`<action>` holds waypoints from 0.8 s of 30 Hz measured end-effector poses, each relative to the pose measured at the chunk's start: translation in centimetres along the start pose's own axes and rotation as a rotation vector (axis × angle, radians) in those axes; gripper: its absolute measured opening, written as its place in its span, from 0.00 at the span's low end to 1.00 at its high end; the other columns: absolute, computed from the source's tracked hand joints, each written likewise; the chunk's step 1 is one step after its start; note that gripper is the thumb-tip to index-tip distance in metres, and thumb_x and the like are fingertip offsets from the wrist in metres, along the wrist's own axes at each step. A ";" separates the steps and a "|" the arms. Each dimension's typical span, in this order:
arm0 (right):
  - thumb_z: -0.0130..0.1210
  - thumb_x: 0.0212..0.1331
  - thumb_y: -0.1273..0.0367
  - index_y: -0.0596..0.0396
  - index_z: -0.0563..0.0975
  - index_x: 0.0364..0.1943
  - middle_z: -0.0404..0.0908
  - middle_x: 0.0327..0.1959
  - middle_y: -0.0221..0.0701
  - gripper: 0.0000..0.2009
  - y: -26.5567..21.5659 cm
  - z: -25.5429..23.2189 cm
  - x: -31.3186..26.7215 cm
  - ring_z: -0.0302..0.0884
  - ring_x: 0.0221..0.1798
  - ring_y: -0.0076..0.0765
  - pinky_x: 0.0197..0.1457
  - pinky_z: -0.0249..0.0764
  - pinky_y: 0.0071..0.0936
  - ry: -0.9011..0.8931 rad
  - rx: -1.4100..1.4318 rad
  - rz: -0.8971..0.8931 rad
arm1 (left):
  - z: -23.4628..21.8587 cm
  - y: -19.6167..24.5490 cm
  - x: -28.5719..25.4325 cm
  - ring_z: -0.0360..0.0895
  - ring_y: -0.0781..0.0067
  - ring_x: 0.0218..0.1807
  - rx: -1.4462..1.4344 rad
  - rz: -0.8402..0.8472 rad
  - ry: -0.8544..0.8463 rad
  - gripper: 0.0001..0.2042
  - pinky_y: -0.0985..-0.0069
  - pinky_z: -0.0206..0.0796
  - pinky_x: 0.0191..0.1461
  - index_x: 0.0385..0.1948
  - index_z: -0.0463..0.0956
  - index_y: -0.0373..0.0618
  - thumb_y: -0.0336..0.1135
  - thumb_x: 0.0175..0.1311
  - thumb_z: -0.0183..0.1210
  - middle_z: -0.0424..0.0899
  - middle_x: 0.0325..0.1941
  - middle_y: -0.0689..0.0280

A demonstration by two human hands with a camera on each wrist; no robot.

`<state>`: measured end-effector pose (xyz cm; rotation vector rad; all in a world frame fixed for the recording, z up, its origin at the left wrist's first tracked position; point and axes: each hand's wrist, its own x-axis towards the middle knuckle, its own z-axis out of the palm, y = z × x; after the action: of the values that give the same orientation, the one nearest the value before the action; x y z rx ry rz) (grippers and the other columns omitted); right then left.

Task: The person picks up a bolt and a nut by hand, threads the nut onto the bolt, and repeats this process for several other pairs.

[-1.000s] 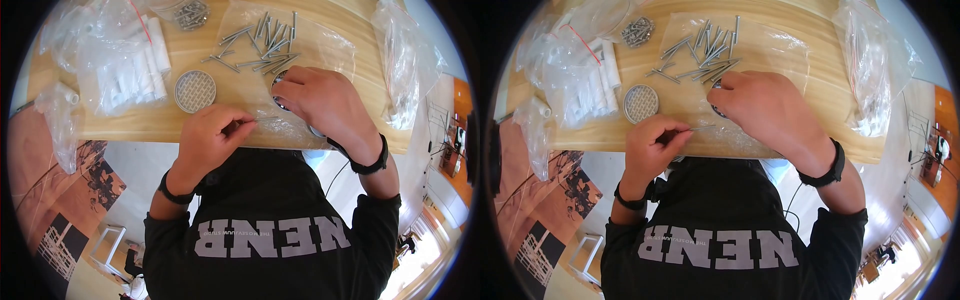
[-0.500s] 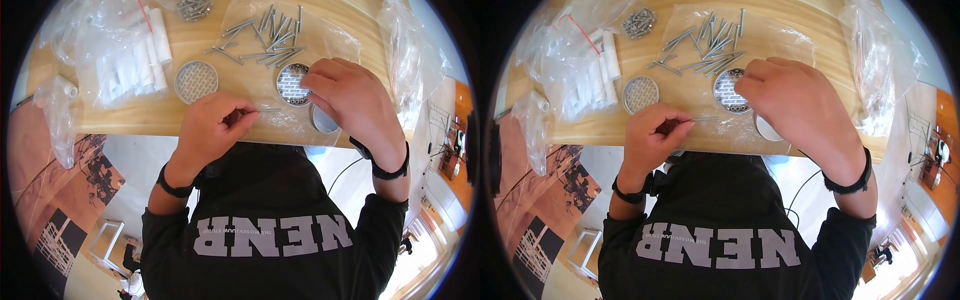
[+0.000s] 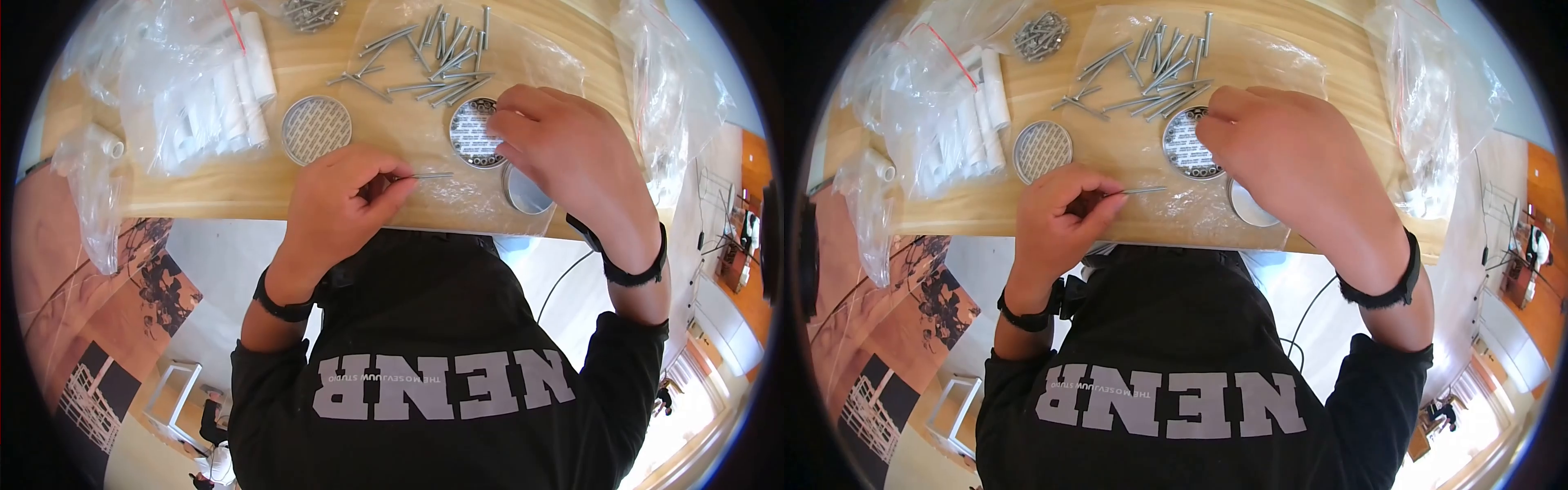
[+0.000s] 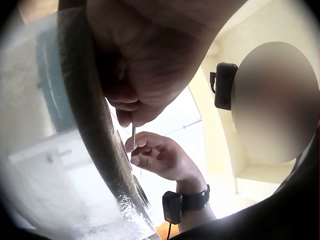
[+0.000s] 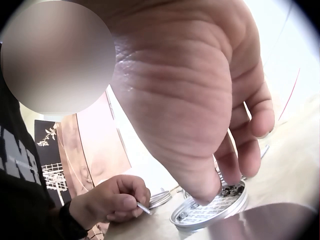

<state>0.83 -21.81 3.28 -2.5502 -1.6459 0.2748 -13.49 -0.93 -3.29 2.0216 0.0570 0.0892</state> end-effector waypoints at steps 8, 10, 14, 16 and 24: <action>0.62 0.50 0.72 0.51 0.78 0.39 0.80 0.43 0.28 0.11 -0.4 0.7 -0.3 0.79 0.41 0.44 0.41 0.76 0.37 0.021 0.006 0.039 | -0.1 0.0 0.1 0.74 0.81 0.22 0.000 0.010 -0.020 0.05 0.83 0.64 0.26 0.30 0.80 0.40 0.26 0.54 0.68 0.79 0.24 0.67; 0.62 0.51 0.72 0.51 0.79 0.42 0.80 0.44 0.28 0.12 -0.8 0.3 -0.3 0.79 0.42 0.46 0.42 0.77 0.37 0.007 0.078 0.091 | -0.1 -0.1 0.0 0.73 0.81 0.22 0.009 0.018 -0.006 0.05 0.82 0.63 0.26 0.30 0.80 0.40 0.26 0.54 0.68 0.79 0.24 0.67; 0.61 0.52 0.71 0.50 0.79 0.44 0.80 0.44 0.30 0.13 -0.9 -0.2 -0.5 0.79 0.41 0.47 0.42 0.77 0.37 -0.103 0.113 0.091 | 0.0 0.0 0.1 0.73 0.81 0.22 0.005 0.012 -0.009 0.05 0.82 0.63 0.26 0.30 0.80 0.40 0.26 0.54 0.67 0.79 0.25 0.68; 0.61 0.53 0.70 0.49 0.79 0.46 0.80 0.39 0.32 0.14 -1.0 0.1 -0.5 0.78 0.39 0.47 0.39 0.75 0.39 0.021 0.118 0.078 | 0.1 0.1 0.0 0.73 0.76 0.21 -0.009 -0.012 0.002 0.06 0.79 0.65 0.26 0.29 0.80 0.44 0.28 0.52 0.68 0.78 0.24 0.68; 0.60 0.56 0.68 0.48 0.77 0.52 0.75 0.32 0.35 0.18 -0.4 0.0 -0.7 0.76 0.35 0.49 0.37 0.73 0.40 -0.025 0.067 0.161 | 0.1 0.1 0.1 0.73 0.75 0.21 -0.022 -0.001 0.006 0.06 0.79 0.65 0.26 0.28 0.79 0.44 0.28 0.52 0.68 0.78 0.24 0.68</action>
<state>0.17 -22.26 3.47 -2.6416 -1.4156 0.3690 -13.34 -1.08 -3.28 1.9994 0.0608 0.0952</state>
